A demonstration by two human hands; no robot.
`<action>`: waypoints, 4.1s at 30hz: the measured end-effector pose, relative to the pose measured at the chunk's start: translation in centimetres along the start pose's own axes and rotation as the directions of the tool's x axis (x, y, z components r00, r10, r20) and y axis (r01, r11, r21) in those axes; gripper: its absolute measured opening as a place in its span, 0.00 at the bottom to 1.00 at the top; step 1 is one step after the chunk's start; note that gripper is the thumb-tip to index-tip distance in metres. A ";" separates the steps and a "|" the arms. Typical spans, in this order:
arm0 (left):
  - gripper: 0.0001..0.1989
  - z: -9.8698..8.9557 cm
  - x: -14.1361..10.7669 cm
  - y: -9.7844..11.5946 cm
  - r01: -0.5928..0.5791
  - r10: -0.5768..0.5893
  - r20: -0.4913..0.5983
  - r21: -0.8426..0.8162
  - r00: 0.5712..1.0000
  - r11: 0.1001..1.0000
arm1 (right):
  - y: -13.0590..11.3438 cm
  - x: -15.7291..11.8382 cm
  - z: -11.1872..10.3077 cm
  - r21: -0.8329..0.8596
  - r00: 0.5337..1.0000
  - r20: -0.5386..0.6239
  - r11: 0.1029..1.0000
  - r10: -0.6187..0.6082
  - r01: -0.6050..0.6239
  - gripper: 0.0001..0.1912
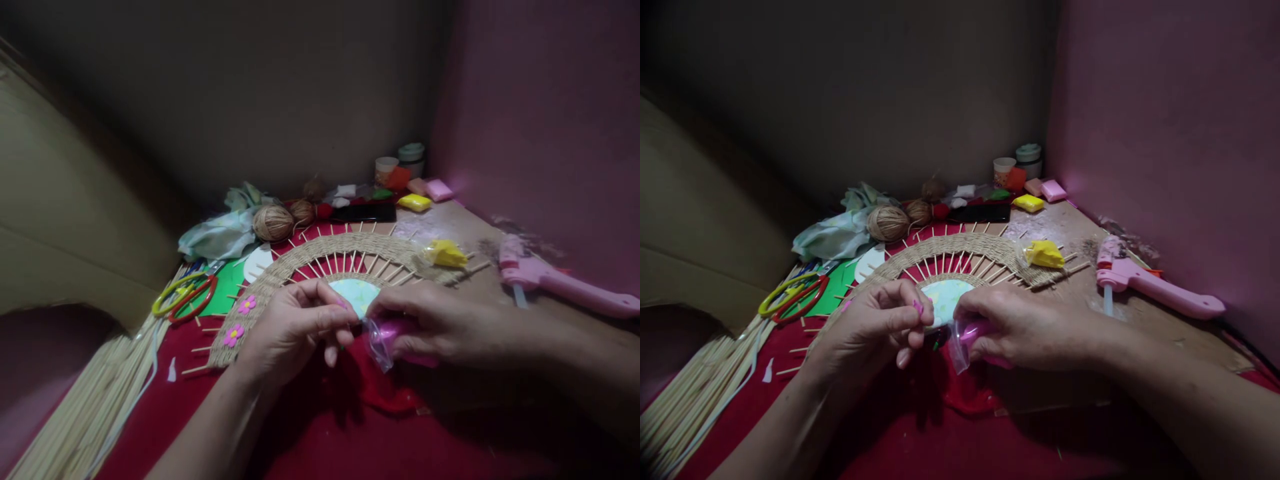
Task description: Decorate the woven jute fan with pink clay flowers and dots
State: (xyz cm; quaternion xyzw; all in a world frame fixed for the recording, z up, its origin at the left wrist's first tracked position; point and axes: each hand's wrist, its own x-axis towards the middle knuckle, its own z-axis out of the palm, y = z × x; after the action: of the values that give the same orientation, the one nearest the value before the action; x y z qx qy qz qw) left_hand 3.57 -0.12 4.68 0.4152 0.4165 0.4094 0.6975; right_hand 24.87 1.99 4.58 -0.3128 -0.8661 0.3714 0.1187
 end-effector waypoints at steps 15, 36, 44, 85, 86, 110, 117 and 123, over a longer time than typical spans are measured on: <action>0.11 -0.3 0.1 -0.6 -0.107 0.112 0.042 -0.105 0.993 0.989 | -0.5 0.0 -0.3 0.017 1.000 0.010 1.000 0.021 -0.021 0.08; 0.03 0.8 -0.7 -0.7 -0.418 0.433 0.210 0.779 0.876 0.467 | -0.2 0.3 -0.3 0.104 0.994 -0.107 0.995 0.014 -0.003 0.08; 0.05 0.7 -0.3 -2.6 -0.594 0.597 0.408 0.790 0.691 0.148 | 0.3 0.7 0.7 0.086 0.990 -0.144 0.996 -0.001 0.014 0.05; 0.08 -0.6 -0.1 -0.4 -0.041 0.075 0.151 -0.218 0.986 0.975 | -0.4 0.5 0.6 0.058 0.997 -0.036 0.996 0.072 -0.070 0.12; 0.06 -0.6 0.0 -0.4 -0.044 0.084 0.172 -0.225 0.982 0.973 | -0.4 0.5 0.6 0.056 0.996 -0.036 0.996 0.076 -0.074 0.12; 0.08 -1.6 0.0 1.1 -0.217 0.225 0.033 -0.150 0.974 0.965 | -0.4 0.5 0.4 0.049 0.997 -0.053 0.997 0.063 -0.060 0.11; 0.10 -2.3 0.3 0.7 -0.258 0.259 -0.004 -0.111 0.966 0.960 | -0.5 0.4 0.3 0.044 0.996 -0.075 0.998 0.053 -0.050 0.12; 0.08 -2.2 0.3 0.9 -0.211 0.212 0.006 -0.073 0.977 0.975 | -0.6 0.4 0.2 0.053 0.996 -0.062 0.997 0.067 -0.064 0.11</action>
State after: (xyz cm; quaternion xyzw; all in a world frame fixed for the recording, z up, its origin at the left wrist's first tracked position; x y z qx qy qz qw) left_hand 1.50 0.96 4.72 0.4346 0.3501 0.4930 0.6674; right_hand 24.16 1.80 4.85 -0.3495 -0.8415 0.3869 0.1417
